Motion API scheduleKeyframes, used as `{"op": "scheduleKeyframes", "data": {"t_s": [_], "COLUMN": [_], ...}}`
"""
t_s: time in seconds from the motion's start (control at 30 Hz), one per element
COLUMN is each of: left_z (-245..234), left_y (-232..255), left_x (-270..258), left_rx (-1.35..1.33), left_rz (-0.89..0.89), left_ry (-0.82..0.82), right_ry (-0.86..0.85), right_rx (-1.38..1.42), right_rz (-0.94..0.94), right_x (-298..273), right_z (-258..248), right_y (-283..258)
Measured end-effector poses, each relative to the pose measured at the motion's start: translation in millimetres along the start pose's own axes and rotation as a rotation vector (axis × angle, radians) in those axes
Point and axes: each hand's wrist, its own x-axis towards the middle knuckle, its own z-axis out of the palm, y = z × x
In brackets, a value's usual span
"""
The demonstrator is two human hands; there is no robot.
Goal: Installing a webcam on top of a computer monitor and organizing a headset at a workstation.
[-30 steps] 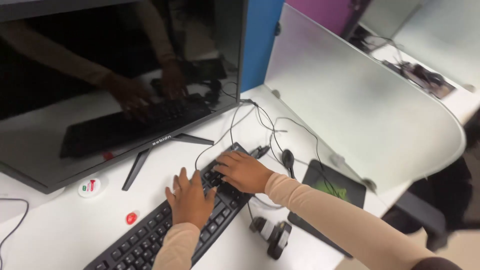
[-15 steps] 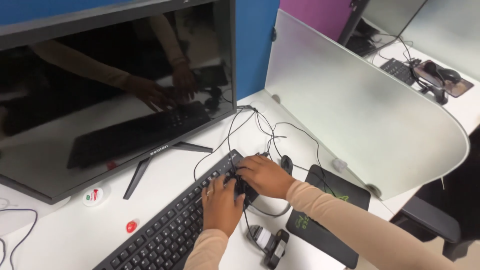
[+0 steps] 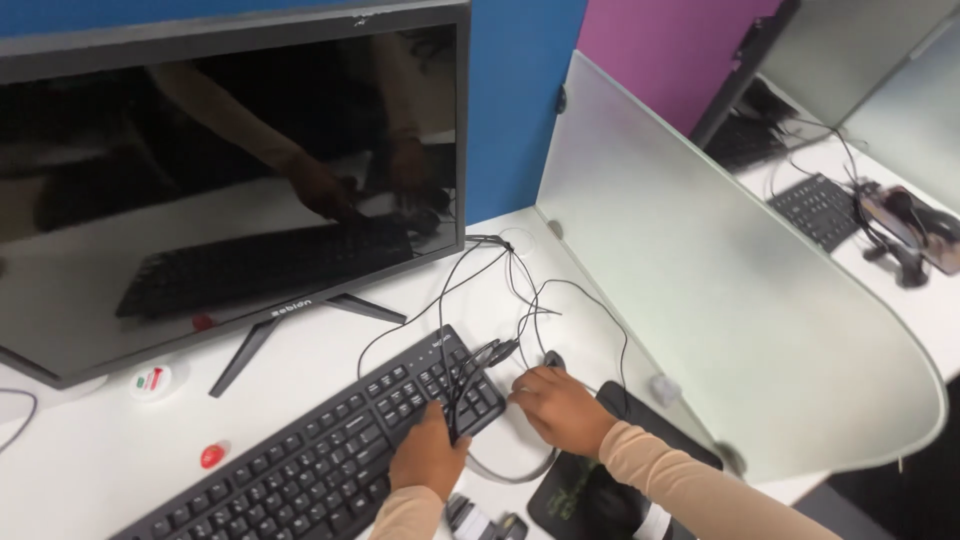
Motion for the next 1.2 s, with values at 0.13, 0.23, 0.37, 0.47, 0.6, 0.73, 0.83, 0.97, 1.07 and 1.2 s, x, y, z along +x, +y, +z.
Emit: {"op": "scheduleKeyframes", "data": {"t_s": [0.13, 0.23, 0.37, 0.47, 0.6, 0.73, 0.83, 0.97, 1.07, 1.2], "left_z": [-5, 6, 5, -4, -8, -64, -86, -97, -105, -127], "left_y": [22, 26, 25, 21, 2, 32, 31, 20, 12, 7], "left_x": [-11, -6, -5, -1, 20, -11, -11, 0, 7, 15], "left_rx": [0.046, 0.135, 0.246, 0.281, 0.231, -0.004, -0.227, -0.219, -0.222, -0.457], "left_rz": [-0.162, -0.147, -0.124, -0.116, -0.034, -0.079, -0.136, -0.071, -0.046, -0.023], "left_ry": [-0.009, 0.106, 0.181, 0.179, 0.252, 0.204, 0.107, 0.046, -0.014, -0.058], "right_ry": [-0.069, -0.076, 0.036, 0.056, 0.045, 0.033, 0.026, 0.023, 0.071, 0.161], "right_rx": [0.046, 0.099, 0.163, 0.149, 0.126, 0.128, 0.095, 0.042, 0.027, 0.22], "right_rz": [-0.063, -0.073, -0.054, -0.106, -0.12, -0.128, -0.108, -0.049, -0.081, 0.005], "right_x": [-5, -8, -16, -22, -22, -27, -30, -29, -34, -35], "right_z": [-7, -12, -15, -11, -7, -7, -11, -20, -23, -33], "right_y": [20, 26, 19, 17, 10, 6, -1, -20, -28, -52]}}
